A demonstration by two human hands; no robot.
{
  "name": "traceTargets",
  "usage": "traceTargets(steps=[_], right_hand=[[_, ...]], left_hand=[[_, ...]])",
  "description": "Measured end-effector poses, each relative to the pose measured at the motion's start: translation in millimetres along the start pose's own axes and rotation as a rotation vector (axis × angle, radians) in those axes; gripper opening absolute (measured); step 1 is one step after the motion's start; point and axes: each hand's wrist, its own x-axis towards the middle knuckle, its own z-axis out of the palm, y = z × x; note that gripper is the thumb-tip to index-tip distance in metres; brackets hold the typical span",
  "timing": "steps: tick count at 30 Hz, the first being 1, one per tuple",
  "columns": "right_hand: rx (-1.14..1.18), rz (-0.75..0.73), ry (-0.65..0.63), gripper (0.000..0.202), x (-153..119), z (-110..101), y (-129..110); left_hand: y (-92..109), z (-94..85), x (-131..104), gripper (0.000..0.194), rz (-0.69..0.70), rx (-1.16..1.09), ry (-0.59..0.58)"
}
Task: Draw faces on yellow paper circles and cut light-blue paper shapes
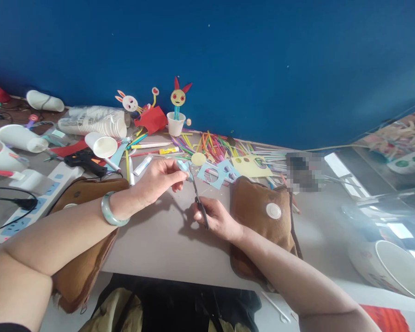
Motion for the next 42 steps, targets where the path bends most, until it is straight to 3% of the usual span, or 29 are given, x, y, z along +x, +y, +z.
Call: traceTargets(steps=[8, 14, 18, 21, 27, 30, 35, 42], right_hand=[[-0.054, -0.012, 0.030, 0.051, 0, 1, 6], [-0.186, -0.083, 0.303, 0.035, 3, 0, 13], [-0.387, -0.148, 0.462, 0.040, 7, -1, 20], [-0.579, -0.104, 0.450, 0.034, 9, -5, 23], [-0.985, 0.157, 0.392, 0.022, 12, -26, 13], [-1.086, 0.230, 0.350, 0.025, 13, -35, 6], [-1.208, 0.199, 0.229, 0.023, 14, -45, -5], [-1.244, 0.231, 0.138, 0.019, 10, -53, -19]], left_hand=[[-2, 0.2, 0, 0.015, 0.014, -0.023, 0.003], [-3, -1.6, 6, 0.016, 0.014, -0.087, 0.088], [-3, -5.7, 14, 0.018, 0.038, -0.147, 0.205], [-7, -9.9, 21, 0.017, 0.113, -0.147, 0.258], [-17, -12.8, 26, 0.012, 0.232, -0.083, 0.285], [-19, -11.6, 26, 0.011, 0.196, -0.078, 0.261], [-24, -11.9, 26, 0.015, 0.135, -0.074, 0.121], [-29, -14.4, 24, 0.019, 0.061, 0.028, 0.023]])
